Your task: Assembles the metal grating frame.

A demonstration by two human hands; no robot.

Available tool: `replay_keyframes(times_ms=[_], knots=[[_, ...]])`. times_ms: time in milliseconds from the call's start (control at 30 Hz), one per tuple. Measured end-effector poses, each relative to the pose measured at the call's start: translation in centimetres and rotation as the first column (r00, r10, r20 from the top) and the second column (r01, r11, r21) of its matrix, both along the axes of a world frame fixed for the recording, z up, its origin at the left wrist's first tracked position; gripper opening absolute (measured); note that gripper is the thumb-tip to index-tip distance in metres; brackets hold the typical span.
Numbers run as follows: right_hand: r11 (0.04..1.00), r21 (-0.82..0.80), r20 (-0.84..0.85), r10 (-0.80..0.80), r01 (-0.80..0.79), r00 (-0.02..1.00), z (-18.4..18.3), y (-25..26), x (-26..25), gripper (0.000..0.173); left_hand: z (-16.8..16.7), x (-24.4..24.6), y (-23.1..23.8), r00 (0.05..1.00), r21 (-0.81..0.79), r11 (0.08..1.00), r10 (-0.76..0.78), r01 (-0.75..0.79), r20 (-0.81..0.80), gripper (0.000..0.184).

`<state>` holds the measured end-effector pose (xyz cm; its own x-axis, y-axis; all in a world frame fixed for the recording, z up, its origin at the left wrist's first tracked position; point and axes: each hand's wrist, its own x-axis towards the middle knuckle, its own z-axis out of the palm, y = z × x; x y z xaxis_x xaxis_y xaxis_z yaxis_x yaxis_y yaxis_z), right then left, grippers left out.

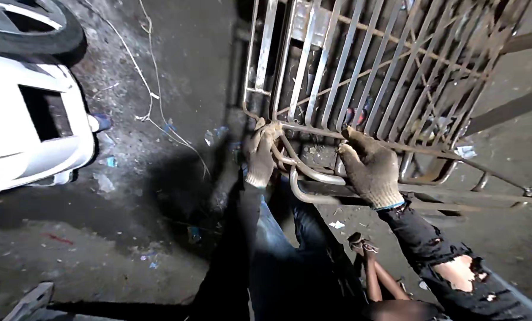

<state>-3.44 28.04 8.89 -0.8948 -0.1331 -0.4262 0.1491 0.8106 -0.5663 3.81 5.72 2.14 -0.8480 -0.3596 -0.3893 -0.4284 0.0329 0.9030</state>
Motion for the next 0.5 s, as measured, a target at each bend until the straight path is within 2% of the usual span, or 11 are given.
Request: replay_keyframes(times_ms=[100, 167, 233, 300, 367, 433, 500], knots=[[1.0, -0.03, -0.079, -0.012, 0.009, 0.997, -0.2, 0.0, -0.2, 0.043, 1.3, -0.3, 1.4, 0.99, 0.012, 0.995, 0.104, -0.103, -0.096, 0.041], [1.0, -0.023, -0.067, -0.009, 0.008, 0.998, -0.4, 0.0, 0.1, 0.041, 1.0, 0.7, 1.6, 0.977, 0.032, 0.996, 0.092, -0.088, -0.19, 0.04], [1.0, -0.024, -0.047, -0.012, 0.011, 0.999, -0.4, -0.2, 0.1, 0.041, -1.4, 0.0, 0.0, 0.989, 0.064, 0.997, 0.043, -0.035, -0.141, 0.04], [0.999, -0.03, -0.051, -0.021, 0.019, 0.998, -0.3, -0.2, 0.0, 0.042, -3.7, -1.5, -1.1, 0.998, 0.092, 0.994, 0.065, -0.064, -0.012, 0.038], [0.999, -0.041, -0.074, -0.028, 0.025, 0.997, -0.2, -0.4, -0.1, 0.041, -2.7, -1.3, -0.5, 0.995, 0.066, 0.994, 0.088, -0.09, 0.041, 0.041], [0.999, -0.041, -0.089, -0.027, 0.023, 0.996, -0.3, -0.6, 0.0, 0.041, -0.3, -0.3, 0.6, 0.988, 0.072, 0.989, 0.132, -0.126, -0.077, 0.041], [1.0, -0.024, -0.079, -0.017, 0.015, 0.997, -0.3, -0.6, 0.1, 0.042, -0.5, 0.6, 1.3, 0.963, 0.08, 0.983, 0.179, -0.166, -0.202, 0.038]])
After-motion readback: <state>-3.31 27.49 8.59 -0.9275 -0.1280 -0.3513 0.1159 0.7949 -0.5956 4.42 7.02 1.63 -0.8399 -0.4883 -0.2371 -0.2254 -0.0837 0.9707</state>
